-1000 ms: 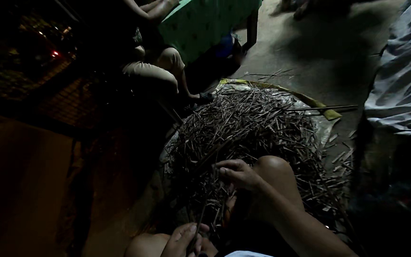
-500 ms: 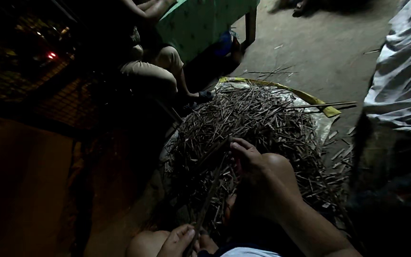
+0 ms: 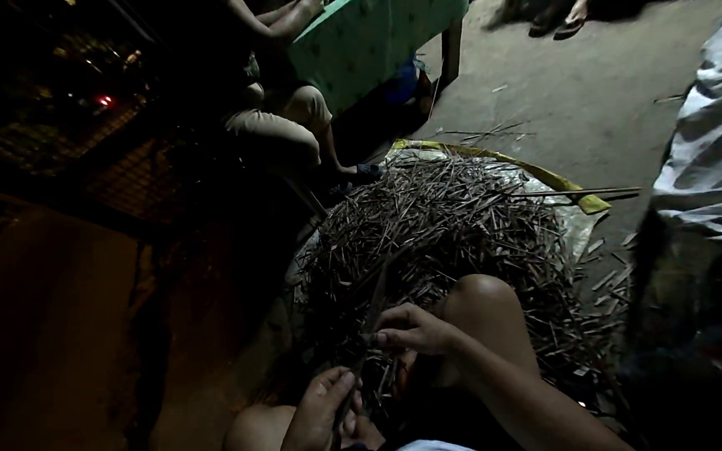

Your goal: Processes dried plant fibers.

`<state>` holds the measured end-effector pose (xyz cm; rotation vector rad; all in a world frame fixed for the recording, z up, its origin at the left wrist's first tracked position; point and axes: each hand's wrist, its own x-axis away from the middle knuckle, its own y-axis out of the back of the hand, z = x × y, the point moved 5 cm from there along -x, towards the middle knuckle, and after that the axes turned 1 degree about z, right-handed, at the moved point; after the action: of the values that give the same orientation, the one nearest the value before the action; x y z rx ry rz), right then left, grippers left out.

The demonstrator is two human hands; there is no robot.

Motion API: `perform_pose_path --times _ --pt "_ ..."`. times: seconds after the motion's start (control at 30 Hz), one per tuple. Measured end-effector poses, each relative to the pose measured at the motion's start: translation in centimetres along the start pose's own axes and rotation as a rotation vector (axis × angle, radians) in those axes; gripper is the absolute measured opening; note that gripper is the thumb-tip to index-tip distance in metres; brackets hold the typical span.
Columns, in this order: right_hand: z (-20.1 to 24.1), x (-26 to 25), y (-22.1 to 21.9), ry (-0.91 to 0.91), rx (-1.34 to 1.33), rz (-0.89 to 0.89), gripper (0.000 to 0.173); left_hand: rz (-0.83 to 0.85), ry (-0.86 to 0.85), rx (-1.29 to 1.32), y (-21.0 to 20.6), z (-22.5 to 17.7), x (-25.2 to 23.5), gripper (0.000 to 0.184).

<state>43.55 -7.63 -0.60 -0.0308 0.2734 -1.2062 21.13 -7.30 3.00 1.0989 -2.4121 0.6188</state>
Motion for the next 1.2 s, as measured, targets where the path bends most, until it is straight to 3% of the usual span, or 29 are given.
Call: perform_pose_path --times 0.33,0.57,0.63,0.8,0.87,1.07,1.2 --pt "0.6 0.8 4.4 0.150 -0.038 -0.345 0.022 0.044 0.048 -0.042 0.3 0.3 1.3 0.023" --pt "-0.3 1.8 8.2 0.101 -0.281 -0.869 0.023 -0.051 -0.012 -0.225 1.6 0.6 1.4 0.024" --pt "0.2 1.8 7.9 0.066 -0.275 -0.785 0.027 -0.081 -0.023 -0.250 1.8 0.6 1.3 0.023" --pt "0.2 0.7 2.8 -0.154 -0.070 -0.233 0.031 -0.153 -0.041 -0.319 1.6 0.3 1.1 0.022" --pt "-0.5 0.2 1.2 -0.160 -0.046 -0.100 0.030 -0.168 -0.053 -0.350 1.4 0.0 1.1 0.022" --pt "0.0 0.3 3.3 -0.070 -0.071 -0.270 0.030 -0.206 -0.086 -0.439 1.3 -0.3 2.1 0.020" --pt "0.4 1.1 5.5 0.011 -0.215 -0.514 0.029 -0.156 -0.115 -0.447 1.6 0.1 2.4 0.022"
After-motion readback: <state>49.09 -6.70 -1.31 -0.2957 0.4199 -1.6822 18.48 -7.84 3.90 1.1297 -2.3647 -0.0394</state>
